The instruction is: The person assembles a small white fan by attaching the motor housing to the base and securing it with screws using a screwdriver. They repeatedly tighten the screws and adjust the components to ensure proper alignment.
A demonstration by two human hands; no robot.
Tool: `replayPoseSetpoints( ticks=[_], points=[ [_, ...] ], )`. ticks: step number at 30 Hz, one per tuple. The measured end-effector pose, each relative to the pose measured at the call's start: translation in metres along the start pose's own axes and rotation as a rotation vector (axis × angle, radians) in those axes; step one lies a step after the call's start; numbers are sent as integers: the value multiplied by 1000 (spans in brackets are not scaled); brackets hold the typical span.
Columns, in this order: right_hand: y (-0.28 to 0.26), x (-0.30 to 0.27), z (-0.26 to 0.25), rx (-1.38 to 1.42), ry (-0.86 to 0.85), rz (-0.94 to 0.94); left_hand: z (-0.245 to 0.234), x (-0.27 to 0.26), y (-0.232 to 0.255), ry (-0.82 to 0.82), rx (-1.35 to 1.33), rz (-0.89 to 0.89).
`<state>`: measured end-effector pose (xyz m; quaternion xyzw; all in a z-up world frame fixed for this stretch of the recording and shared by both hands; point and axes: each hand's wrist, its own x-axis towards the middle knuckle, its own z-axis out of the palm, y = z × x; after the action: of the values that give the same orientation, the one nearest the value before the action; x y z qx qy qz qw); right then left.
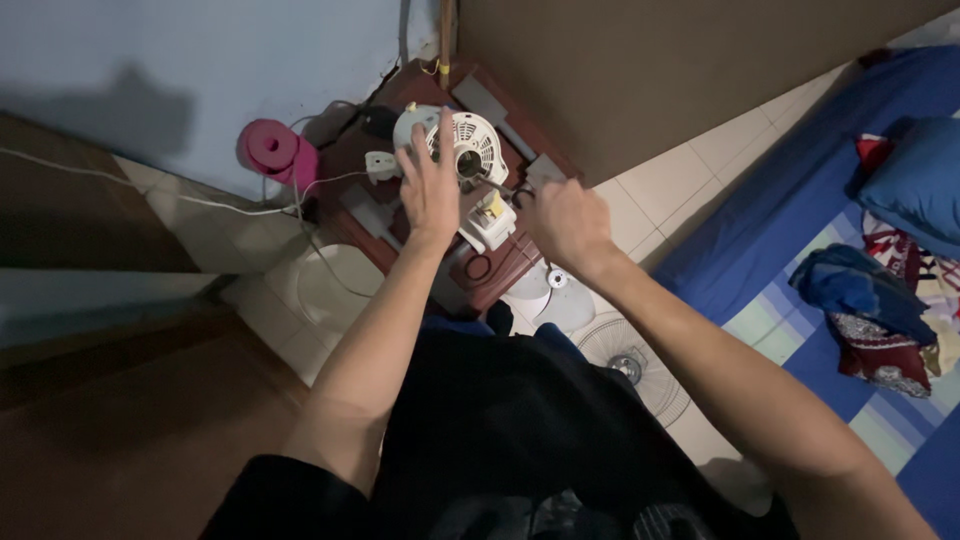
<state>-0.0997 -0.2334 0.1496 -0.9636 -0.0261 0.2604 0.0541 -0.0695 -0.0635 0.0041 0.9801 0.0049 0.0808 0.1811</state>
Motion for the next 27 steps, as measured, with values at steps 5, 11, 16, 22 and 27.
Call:
replayPoseSetpoints(
  ticks=[5, 11, 16, 22, 27],
  points=[
    [11, 2, 11, 118, 236, -149, 3, -2, -4, -47, -6, 2],
    [10, -1, 12, 86, 53, -13, -2, -2, -1, -17, -39, 16],
    [9, -6, 1, 299, 208, -139, -9, -2, 0, -68, -56, -2],
    [9, -15, 6, 146, 160, -85, -6, 0, 0, -72, -17, -7],
    [16, -8, 10, 321, 278, -213, -4, -1, 0, -50, 60, 0]
  ],
)
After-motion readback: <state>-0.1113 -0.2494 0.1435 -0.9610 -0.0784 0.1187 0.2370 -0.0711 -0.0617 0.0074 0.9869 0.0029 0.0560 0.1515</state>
